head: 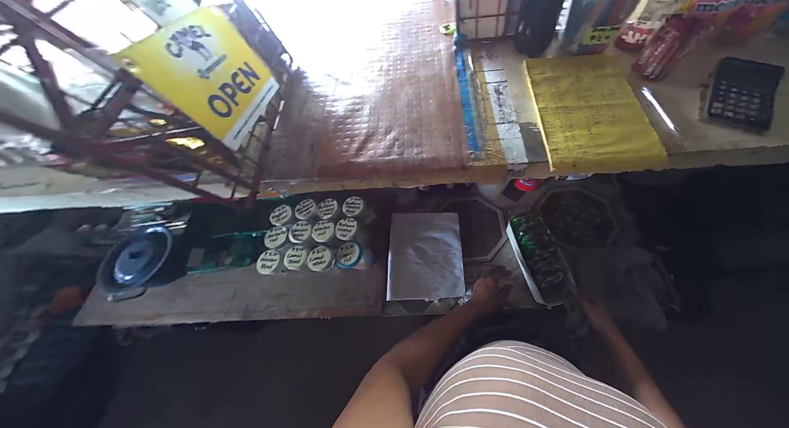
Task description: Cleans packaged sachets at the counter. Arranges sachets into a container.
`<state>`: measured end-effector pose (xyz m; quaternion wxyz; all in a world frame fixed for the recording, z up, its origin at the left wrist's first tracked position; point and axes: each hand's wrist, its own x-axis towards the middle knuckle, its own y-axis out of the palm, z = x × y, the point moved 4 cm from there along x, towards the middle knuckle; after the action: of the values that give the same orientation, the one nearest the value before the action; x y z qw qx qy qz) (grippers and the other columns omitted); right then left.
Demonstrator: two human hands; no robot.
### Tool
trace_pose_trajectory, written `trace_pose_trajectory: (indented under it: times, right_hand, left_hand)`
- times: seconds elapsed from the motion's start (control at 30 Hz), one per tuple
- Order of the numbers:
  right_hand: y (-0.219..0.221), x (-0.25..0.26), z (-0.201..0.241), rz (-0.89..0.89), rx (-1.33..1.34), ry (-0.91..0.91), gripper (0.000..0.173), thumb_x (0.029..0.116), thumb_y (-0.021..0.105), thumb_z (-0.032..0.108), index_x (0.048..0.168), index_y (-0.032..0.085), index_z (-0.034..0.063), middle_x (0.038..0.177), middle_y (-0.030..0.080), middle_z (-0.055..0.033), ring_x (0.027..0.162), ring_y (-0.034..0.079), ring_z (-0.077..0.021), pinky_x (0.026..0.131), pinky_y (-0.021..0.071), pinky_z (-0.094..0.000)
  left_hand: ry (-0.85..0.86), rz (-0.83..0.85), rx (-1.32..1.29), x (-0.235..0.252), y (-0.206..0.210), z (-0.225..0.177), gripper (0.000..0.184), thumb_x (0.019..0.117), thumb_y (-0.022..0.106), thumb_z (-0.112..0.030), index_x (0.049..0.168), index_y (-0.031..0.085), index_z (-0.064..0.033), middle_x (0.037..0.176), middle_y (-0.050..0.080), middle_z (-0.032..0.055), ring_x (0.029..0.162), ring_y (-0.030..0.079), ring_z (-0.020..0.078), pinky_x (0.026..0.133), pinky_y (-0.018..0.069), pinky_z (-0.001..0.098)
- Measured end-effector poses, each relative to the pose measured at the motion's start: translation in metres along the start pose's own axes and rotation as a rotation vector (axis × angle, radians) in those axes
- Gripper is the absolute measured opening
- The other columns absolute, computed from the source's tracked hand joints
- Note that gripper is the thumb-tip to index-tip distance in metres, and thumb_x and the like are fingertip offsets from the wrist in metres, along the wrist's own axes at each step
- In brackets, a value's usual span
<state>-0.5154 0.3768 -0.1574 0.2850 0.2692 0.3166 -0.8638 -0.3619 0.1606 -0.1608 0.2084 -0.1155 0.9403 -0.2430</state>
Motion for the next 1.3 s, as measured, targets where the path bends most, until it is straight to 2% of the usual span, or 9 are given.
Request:
trace_pose_trajectory:
  times: [0.1, 0.23, 0.47, 0.6, 0.77, 0.87, 0.97, 1.17, 1.3]
  right_hand:
    - [-0.009, 0.005, -0.012, -0.041, -0.021, -0.018, 0.053, 0.1085, 0.05, 0.034, 0.146, 0.048, -0.0034, 0.133, 0.058, -0.032, 0.118, 0.06, -0.0416, 0.102, 0.0458, -0.0577]
    - [-0.01, 0.002, -0.025, -0.091, 0.007, -0.048, 0.053, 0.1112, 0.038, 0.038, 0.136, 0.053, -0.0057, 0.102, 0.064, -0.0221, 0.081, 0.062, -0.0235, 0.075, 0.0543, -0.0445]
    - [-0.035, -0.03, -0.02, -0.36, -0.02, -0.032, 0.077, 0.1014, 0.062, 0.037, 0.155, 0.029, -0.0073, 0.15, 0.042, -0.0349, 0.138, 0.046, -0.0444, 0.114, 0.0382, -0.0554]
    - [-0.027, -0.05, 0.019, -0.457, 0.021, -0.025, 0.073, 0.0981, 0.065, 0.01, 0.158, 0.026, -0.0017, 0.155, 0.038, -0.0319, 0.141, 0.043, -0.0437, 0.115, 0.0361, -0.0569]
    - [0.017, -0.076, 0.055, -0.425, -0.016, -0.159, 0.049, 0.0961, 0.06, -0.002, 0.143, 0.048, -0.0103, 0.137, 0.053, -0.0377, 0.129, 0.052, -0.0486, 0.108, 0.0388, -0.0616]
    - [0.028, -0.092, 0.05, -0.416, 0.159, -0.146, 0.033, 0.1051, 0.053, 0.014, 0.126, 0.061, -0.011, 0.119, 0.064, -0.0288, 0.108, 0.061, -0.0316, 0.099, 0.0472, -0.0499]
    - [0.032, -0.108, 0.036, -0.429, 0.171, -0.033, 0.048, 0.1093, 0.047, 0.032, 0.104, 0.067, -0.0114, 0.091, 0.065, -0.0193, 0.08, 0.059, -0.0194, 0.082, 0.0505, -0.0422]
    - [0.044, -0.121, -0.007, -0.227, -0.024, 0.119, 0.032, 0.1069, 0.053, 0.018, 0.117, 0.067, -0.0095, 0.111, 0.067, -0.0285, 0.102, 0.063, -0.0332, 0.095, 0.0473, -0.0493]
    - [0.052, -0.125, -0.038, -0.149, -0.023, 0.169, 0.034, 0.1077, 0.053, 0.02, 0.126, 0.066, -0.006, 0.124, 0.066, -0.0287, 0.118, 0.062, -0.0377, 0.106, 0.0438, -0.0511]
  left_hand:
    - [-0.019, 0.026, -0.05, -0.009, -0.012, 0.007, 0.032, 0.1044, 0.055, -0.017, 0.127, 0.066, 0.0025, 0.125, 0.068, 0.0218, 0.116, 0.066, 0.0339, 0.105, 0.0483, 0.05]
    - [-0.064, 0.054, -0.045, -0.034, -0.031, 0.026, 0.036, 0.109, 0.047, -0.021, 0.127, 0.066, 0.004, 0.117, 0.07, 0.0258, 0.109, 0.068, 0.0379, 0.102, 0.0486, 0.0532]
    - [-0.148, 0.048, -0.193, -0.09, -0.088, 0.07, 0.057, 0.1129, 0.022, -0.034, 0.132, 0.062, 0.0026, 0.112, 0.07, 0.0237, 0.105, 0.067, 0.0365, 0.1, 0.0474, 0.0554]
    - [-0.16, 0.102, -0.178, -0.098, -0.109, 0.079, 0.042, 0.1099, 0.043, -0.03, 0.134, 0.059, -0.0002, 0.113, 0.068, 0.0216, 0.102, 0.066, 0.0316, 0.096, 0.0498, 0.0495]
    - [-0.019, 0.165, -0.16, -0.091, -0.12, 0.064, 0.038, 0.1074, 0.05, -0.023, 0.133, 0.06, 0.0038, 0.117, 0.068, 0.0243, 0.106, 0.067, 0.032, 0.098, 0.0506, 0.0464]
    - [0.028, 0.159, -0.199, -0.08, -0.122, 0.055, 0.036, 0.1061, 0.052, -0.019, 0.131, 0.061, 0.0048, 0.112, 0.069, 0.0222, 0.1, 0.068, 0.0276, 0.094, 0.0526, 0.0429]
    - [0.02, 0.177, -0.281, -0.061, -0.106, 0.05, 0.031, 0.1063, 0.051, -0.016, 0.124, 0.065, 0.006, 0.105, 0.07, 0.0184, 0.092, 0.068, 0.0206, 0.089, 0.0543, 0.0375]
    - [-0.154, 0.322, -0.394, -0.015, -0.038, 0.012, 0.045, 0.1069, 0.053, -0.019, 0.146, 0.048, 0.0031, 0.14, 0.055, 0.0268, 0.125, 0.058, 0.0339, 0.104, 0.0475, 0.0471]
    - [-0.376, 0.336, -0.422, 0.007, 0.0, -0.013, 0.075, 0.1043, 0.059, -0.03, 0.161, 0.018, -0.0029, 0.152, 0.042, 0.0288, 0.136, 0.049, 0.0403, 0.109, 0.0439, 0.0526]
